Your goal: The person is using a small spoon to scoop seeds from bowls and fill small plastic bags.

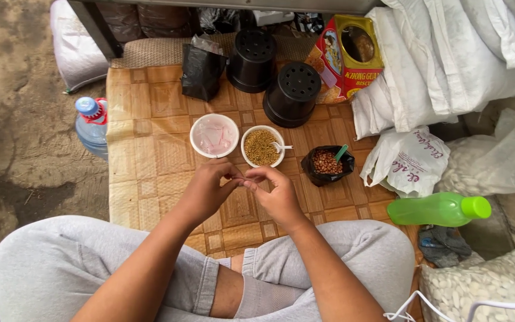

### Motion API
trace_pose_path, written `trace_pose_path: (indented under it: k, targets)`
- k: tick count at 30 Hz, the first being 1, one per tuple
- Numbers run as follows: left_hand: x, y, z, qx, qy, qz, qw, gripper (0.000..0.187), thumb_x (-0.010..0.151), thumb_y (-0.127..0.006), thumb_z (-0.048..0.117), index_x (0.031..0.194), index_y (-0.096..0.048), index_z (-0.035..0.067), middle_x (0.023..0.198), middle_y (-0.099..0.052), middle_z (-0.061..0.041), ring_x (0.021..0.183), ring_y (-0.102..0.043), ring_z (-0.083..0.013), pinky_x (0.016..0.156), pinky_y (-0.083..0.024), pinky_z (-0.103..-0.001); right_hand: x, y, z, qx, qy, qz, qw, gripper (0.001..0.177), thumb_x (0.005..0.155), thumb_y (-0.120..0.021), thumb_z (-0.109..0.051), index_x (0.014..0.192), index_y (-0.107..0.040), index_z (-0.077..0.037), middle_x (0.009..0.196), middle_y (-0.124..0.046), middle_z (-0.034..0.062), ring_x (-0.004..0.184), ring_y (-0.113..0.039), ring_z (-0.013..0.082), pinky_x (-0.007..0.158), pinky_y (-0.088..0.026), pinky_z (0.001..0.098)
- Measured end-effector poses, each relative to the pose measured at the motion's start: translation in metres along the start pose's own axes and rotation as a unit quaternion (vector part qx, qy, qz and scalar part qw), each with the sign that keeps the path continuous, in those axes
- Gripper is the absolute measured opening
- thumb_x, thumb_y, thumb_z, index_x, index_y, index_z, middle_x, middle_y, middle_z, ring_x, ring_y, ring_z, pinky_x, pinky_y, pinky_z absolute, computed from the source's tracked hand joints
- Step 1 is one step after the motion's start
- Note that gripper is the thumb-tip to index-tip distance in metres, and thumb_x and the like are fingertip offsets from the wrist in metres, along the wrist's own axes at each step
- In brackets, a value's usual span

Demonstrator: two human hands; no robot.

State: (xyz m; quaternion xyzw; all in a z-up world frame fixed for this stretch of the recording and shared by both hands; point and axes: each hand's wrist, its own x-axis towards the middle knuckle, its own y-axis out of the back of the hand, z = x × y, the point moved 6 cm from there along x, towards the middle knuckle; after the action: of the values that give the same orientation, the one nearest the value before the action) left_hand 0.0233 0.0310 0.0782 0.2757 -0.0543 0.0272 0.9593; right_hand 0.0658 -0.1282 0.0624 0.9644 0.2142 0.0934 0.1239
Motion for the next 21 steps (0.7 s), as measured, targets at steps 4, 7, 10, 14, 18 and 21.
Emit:
trace_pose_path:
  k: [4,7,10,14,18,21]
  targets:
    - [0.001,0.002,-0.003,-0.004,0.021,-0.012,1.000,0.003,0.085,-0.076,0.011,0.085,-0.073,0.011,0.078,-0.070,-0.006,0.084,-0.068,-0.0233,0.078,-0.056,-0.037,0.002,-0.002,0.016,-0.005,0.019,-0.012,1.000,0.008,0.085,-0.080,-0.007,0.087,-0.079,-0.014,0.081,-0.077,0.0031,0.079,-0.069,0.0164,0.081,-0.055,0.0328]
    - [-0.001,0.009,0.001,0.013,0.031,-0.021,0.999,0.003,0.084,-0.076,0.011,0.085,-0.075,0.009,0.078,-0.072,-0.007,0.083,-0.069,-0.0240,0.077,-0.056,-0.037,0.003,-0.004,0.015,-0.014,0.033,-0.018,0.999,0.007,0.085,-0.080,-0.007,0.084,-0.079,-0.014,0.078,-0.076,0.0019,0.078,-0.069,0.0171,0.080,-0.053,0.0319]
    - [-0.004,0.018,-0.001,0.043,0.049,-0.031,0.997,0.005,0.083,-0.077,0.013,0.084,-0.075,0.009,0.078,-0.073,-0.007,0.084,-0.070,-0.0242,0.077,-0.057,-0.037,0.004,-0.007,0.013,-0.029,0.039,-0.029,0.998,0.008,0.084,-0.080,-0.008,0.083,-0.080,-0.016,0.076,-0.075,0.0000,0.077,-0.068,0.0163,0.080,-0.053,0.0310]
    - [-0.006,0.019,-0.009,0.141,0.021,-0.065,0.988,0.005,0.085,-0.076,0.018,0.082,-0.073,0.016,0.079,-0.072,0.002,0.089,-0.071,-0.0211,0.081,-0.047,-0.037,0.002,-0.008,0.010,-0.025,0.042,-0.019,0.999,0.005,0.086,-0.079,-0.009,0.083,-0.080,-0.013,0.074,-0.074,0.0047,0.076,-0.070,0.0205,0.079,-0.054,0.0345]
    - [-0.006,0.030,-0.004,0.197,0.006,-0.073,0.978,0.006,0.085,-0.075,0.021,0.083,-0.071,0.017,0.084,-0.072,0.002,0.094,-0.069,-0.0232,0.085,-0.046,-0.039,0.003,-0.001,0.018,-0.031,0.017,0.011,0.999,0.003,0.088,-0.080,-0.013,0.085,-0.081,-0.013,0.074,-0.075,0.0037,0.077,-0.068,0.0134,0.079,-0.054,0.0327]
    - [-0.005,0.053,-0.025,0.187,0.026,-0.060,0.980,0.006,0.086,-0.074,0.018,0.089,-0.072,0.014,0.087,-0.076,-0.003,0.096,-0.071,-0.0271,0.084,-0.050,-0.043,0.000,0.002,0.011,-0.019,-0.016,0.037,0.999,0.006,0.091,-0.076,-0.012,0.087,-0.080,-0.010,0.076,-0.074,0.0035,0.079,-0.064,0.0110,0.082,-0.053,0.0326]
